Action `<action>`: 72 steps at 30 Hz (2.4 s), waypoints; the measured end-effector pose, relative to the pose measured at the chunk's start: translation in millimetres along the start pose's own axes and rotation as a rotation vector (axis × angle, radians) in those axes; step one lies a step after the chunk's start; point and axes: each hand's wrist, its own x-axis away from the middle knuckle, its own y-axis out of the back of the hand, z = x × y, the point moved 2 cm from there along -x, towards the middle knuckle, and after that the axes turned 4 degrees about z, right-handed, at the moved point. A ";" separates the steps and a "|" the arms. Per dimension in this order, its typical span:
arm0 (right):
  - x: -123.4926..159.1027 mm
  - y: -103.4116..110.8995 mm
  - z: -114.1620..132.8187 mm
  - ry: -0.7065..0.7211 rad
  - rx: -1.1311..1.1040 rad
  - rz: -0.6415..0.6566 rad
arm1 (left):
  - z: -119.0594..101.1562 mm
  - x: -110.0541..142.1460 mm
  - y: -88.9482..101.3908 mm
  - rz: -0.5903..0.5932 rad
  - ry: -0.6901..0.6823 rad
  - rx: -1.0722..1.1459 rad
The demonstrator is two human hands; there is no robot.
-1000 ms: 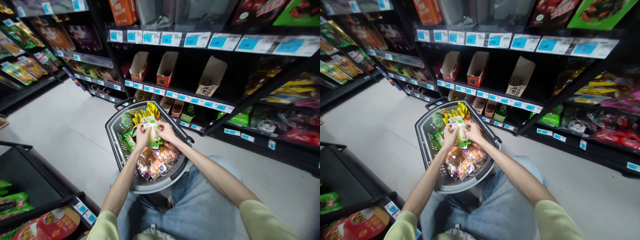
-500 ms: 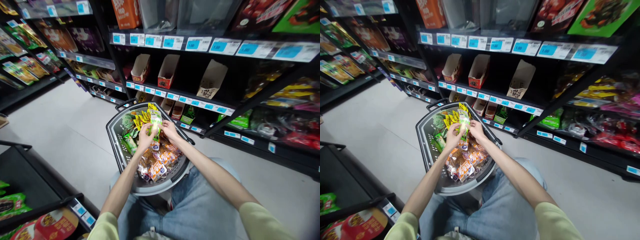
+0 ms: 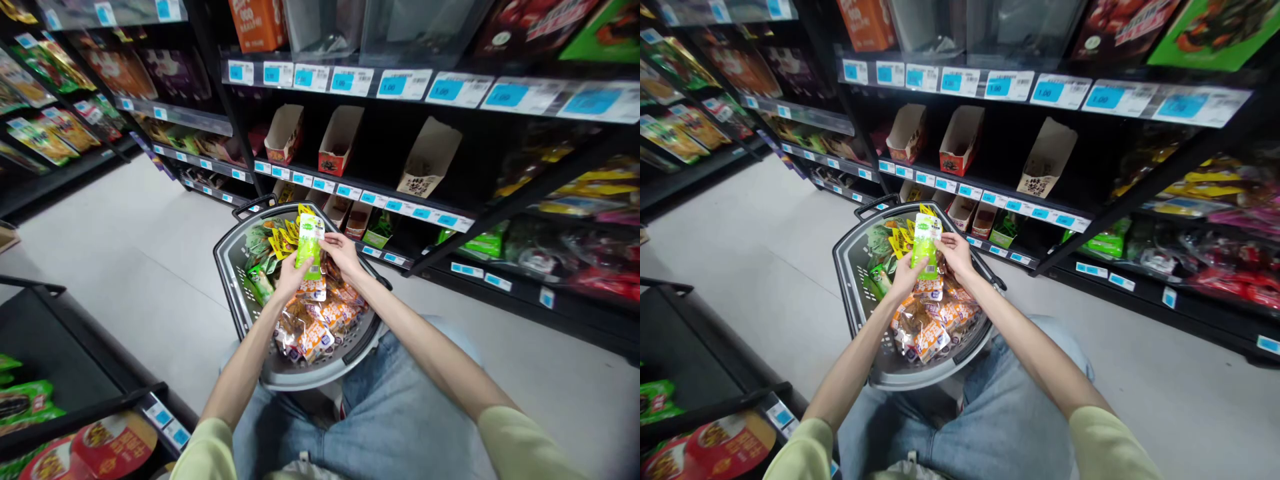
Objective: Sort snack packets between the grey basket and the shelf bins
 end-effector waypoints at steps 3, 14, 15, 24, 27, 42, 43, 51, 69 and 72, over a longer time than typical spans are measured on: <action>1.4 0.4 0.7 -0.087 -0.069 0.055 | 1.7 1.2 -2.7 0.063 0.068 0.105; 2.5 1.6 -5.0 -0.039 -0.070 0.044 | 13.6 -1.3 -3.6 0.114 0.126 0.153; 1.9 1.5 -4.8 -0.009 -0.037 0.049 | 13.2 -1.2 -3.5 0.100 0.109 0.140; 1.6 2.4 0.5 0.222 0.290 0.213 | 9.5 1.1 -3.3 0.007 0.031 0.154; 0.8 2.1 -5.8 0.191 0.299 0.288 | 8.2 2.8 -1.8 -0.017 0.042 0.186; 7.7 2.1 0.0 0.107 0.229 0.271 | -6.3 4.9 2.8 -0.045 -0.024 0.203; 9.1 1.6 1.8 0.099 0.218 0.276 | -6.7 5.0 2.9 -0.050 -0.025 0.203; 13.9 0.6 8.0 0.067 0.224 0.269 | -6.1 4.2 3.3 -0.068 -0.029 0.185; 8.3 -0.5 -2.1 0.021 0.182 0.296 | -2.7 3.5 5.4 -0.102 -0.007 0.155; 6.3 -0.1 -6.4 0.040 0.191 0.291 | -3.2 3.5 4.9 -0.104 -0.019 0.145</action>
